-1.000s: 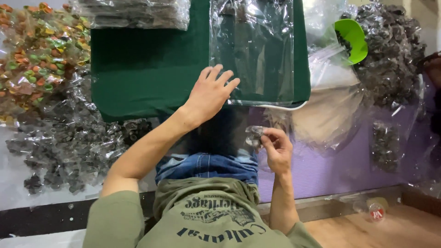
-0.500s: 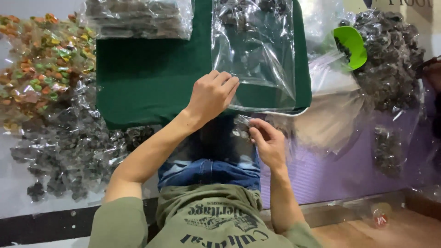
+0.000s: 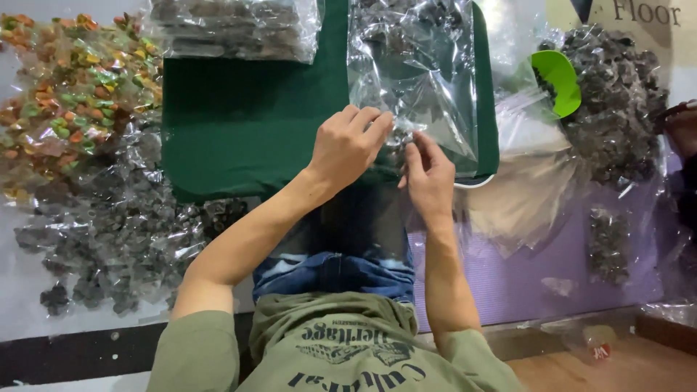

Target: Packing small individually wrapped packets into a larger plastic bag while sitting on the floor.

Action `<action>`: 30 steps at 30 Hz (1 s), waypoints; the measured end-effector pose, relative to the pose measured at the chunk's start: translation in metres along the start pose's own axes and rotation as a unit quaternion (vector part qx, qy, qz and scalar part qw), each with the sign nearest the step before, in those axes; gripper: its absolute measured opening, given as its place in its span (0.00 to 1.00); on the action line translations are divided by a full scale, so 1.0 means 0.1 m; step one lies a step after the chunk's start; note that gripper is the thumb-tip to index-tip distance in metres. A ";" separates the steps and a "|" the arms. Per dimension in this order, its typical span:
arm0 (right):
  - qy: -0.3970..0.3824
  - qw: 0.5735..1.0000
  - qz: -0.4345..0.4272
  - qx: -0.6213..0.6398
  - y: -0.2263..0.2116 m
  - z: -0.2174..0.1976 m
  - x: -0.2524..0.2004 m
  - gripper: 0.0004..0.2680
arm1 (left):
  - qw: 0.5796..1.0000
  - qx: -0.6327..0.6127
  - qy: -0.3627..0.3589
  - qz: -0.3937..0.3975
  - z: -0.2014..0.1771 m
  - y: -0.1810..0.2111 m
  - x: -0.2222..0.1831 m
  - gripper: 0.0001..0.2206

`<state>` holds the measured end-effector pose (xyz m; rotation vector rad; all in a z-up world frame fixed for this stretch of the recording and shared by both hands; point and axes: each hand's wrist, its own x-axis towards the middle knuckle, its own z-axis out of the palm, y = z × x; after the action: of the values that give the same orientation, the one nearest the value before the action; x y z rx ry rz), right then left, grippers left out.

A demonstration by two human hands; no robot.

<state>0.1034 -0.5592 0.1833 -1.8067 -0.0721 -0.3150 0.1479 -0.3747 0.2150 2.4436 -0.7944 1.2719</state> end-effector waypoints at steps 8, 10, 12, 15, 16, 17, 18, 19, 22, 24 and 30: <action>0.051 0.918 -0.189 -0.344 0.36 0.12 0.43 0.17 | 1.000 -0.015 0.027 -0.004 0.04 0.04 -0.01 0.04; 0.058 0.903 -0.205 -0.372 0.34 0.18 0.55 0.17 | 0.999 -0.019 0.029 -0.003 0.08 0.03 -0.01 0.04; 0.067 0.887 -0.222 -0.400 0.52 0.20 0.68 0.16 | 0.999 -0.022 0.031 0.000 0.08 0.04 0.00 0.04; 0.110 0.765 -0.300 -0.560 0.86 0.18 0.85 0.25 | 0.999 -0.022 0.036 -0.003 -0.01 0.10 0.08 0.03; 0.083 0.821 -0.229 -0.516 0.84 0.20 0.87 0.26 | 0.997 -0.072 0.017 -0.033 -0.07 0.13 0.10 0.06; 0.056 0.869 -0.156 -0.466 0.82 0.21 0.88 0.27 | 0.990 -0.122 -0.001 -0.064 -0.14 0.16 0.13 0.10; 0.056 0.869 -0.155 -0.466 0.84 0.21 0.94 0.27 | 0.990 -0.123 -0.002 -0.064 -0.12 0.16 0.12 0.10; 0.072 0.871 -0.170 -0.456 0.86 0.21 1.00 0.26 | 0.990 -0.124 -0.006 -0.063 -0.11 0.16 0.11 0.10; 0.090 0.894 -0.162 -0.408 0.74 0.21 1.11 0.23 | 0.990 -0.128 -0.005 -0.065 -0.12 0.17 0.13 0.09; 0.092 0.914 -0.139 -0.369 0.76 0.20 1.19 0.21 | 0.989 -0.131 0.002 -0.067 -0.13 0.17 0.16 0.08; 0.150 0.971 -0.028 -0.185 0.99 0.11 1.42 0.21 | 0.990 -0.126 0.008 -0.067 -0.13 0.17 0.16 0.07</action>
<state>0.2635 -0.5907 0.1229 -2.1064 0.1588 -0.6739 0.1364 -0.3880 0.2360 2.2417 -0.7251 1.0697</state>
